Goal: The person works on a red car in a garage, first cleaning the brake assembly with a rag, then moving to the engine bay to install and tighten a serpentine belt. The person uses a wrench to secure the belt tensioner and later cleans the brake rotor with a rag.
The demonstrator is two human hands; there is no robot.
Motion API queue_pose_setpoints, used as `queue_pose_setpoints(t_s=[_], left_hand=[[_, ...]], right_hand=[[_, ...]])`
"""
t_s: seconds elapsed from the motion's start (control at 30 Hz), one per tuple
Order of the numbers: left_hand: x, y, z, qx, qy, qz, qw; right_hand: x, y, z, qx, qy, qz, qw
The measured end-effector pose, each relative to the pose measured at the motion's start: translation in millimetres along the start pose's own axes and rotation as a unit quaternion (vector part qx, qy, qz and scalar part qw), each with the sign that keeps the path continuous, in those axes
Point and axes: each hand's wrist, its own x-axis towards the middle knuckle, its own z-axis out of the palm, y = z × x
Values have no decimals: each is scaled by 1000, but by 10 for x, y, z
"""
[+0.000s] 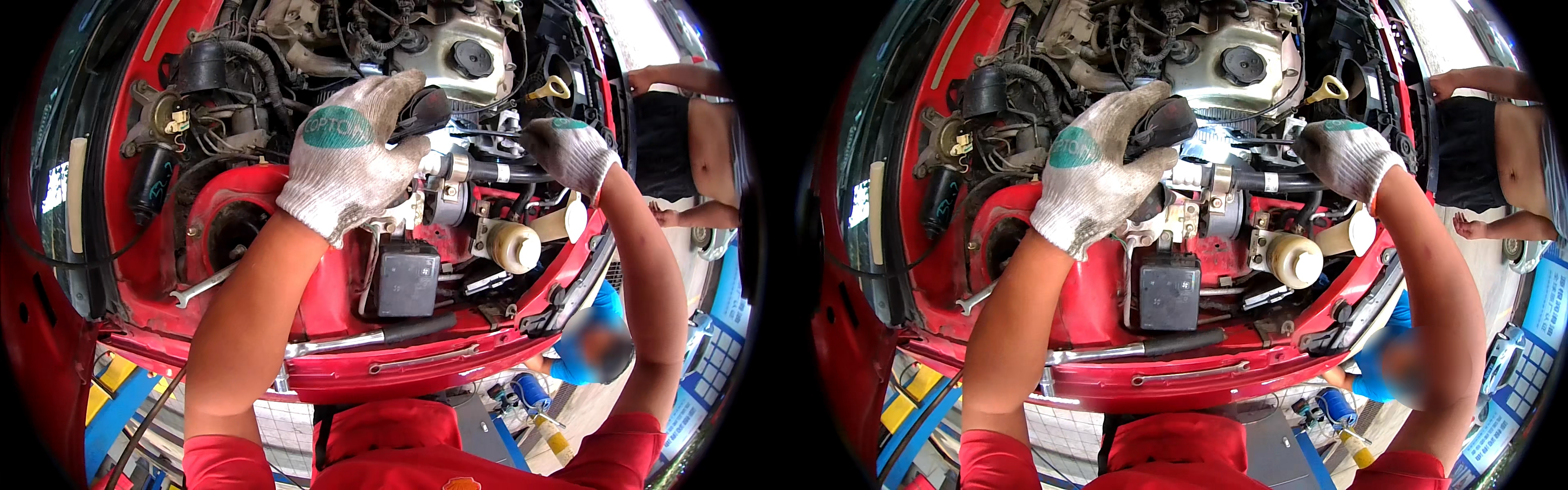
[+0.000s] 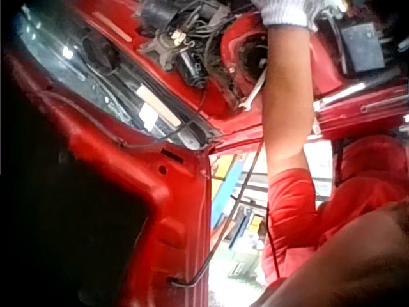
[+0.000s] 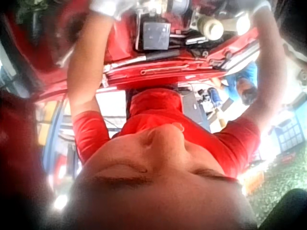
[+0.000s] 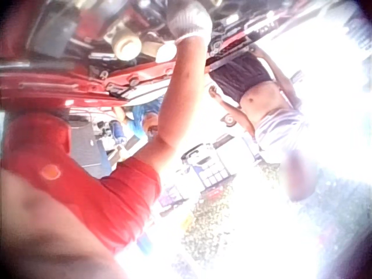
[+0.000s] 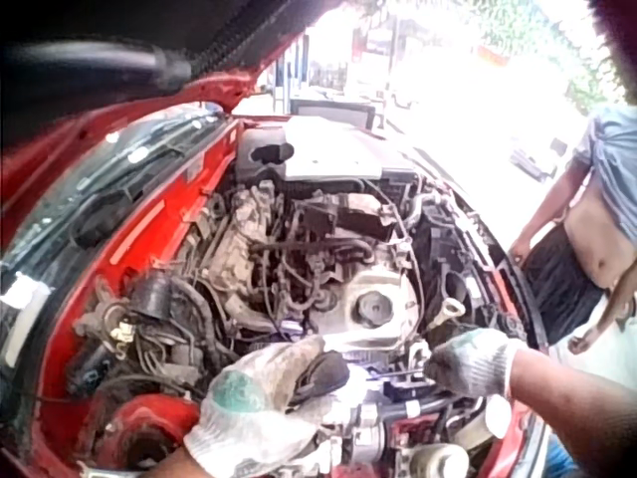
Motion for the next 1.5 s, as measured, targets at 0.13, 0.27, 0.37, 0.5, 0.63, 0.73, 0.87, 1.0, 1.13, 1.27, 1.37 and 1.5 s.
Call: queue_pose_setpoints(t_s=[0.13, 0.27, 0.37, 0.5, 0.63, 0.73, 0.87, 1.0, 1.13, 1.27, 1.37, 1.5], left_hand=[[-12, 35, -31, -23, -5, -19, 1000], [-18, -18, 49, -164, -9, -36, 986], [-5, -21, -11, 14, 21, 18, 1000], [25, -22, -16, 17, 28, 29, 999], [23, -20, 1, -22, 31, 9, 999], [23, -30, 18, -38, 27, 2, 999], [42, 4, -20, -26, 16, 0, 1000], [33, -3, -22, -31, 12, -7, 999], [31, -15, -15, -12, 15, -4, 1000], [48, -1, 2, 1, 21, 3, 1000], [31, -75, 39, 5, 61, 18, 998], [58, -63, 79, -22, 52, 23, 998]], right_hand=[[115, -2, -5, 50, -50, 32, 997], [57, 279, 297, 63, 63, -54, 995], [107, 56, 44, 76, -35, 25, 996], [208, 62, -52, 220, -87, 89, 967], [224, -22, -30, 174, -49, 72, 981], [241, -184, -88, 120, -89, 88, 985], [284, -121, -33, 91, -90, 84, 988], [303, -172, -35, 64, -86, 81, 991], [308, -222, -54, 31, -106, 87, 990], [324, -165, -50, 9, -129, 69, 989], [354, -335, -155, 40, -122, 96, 987], [384, -16, -40, -58, -116, -29, 991]])
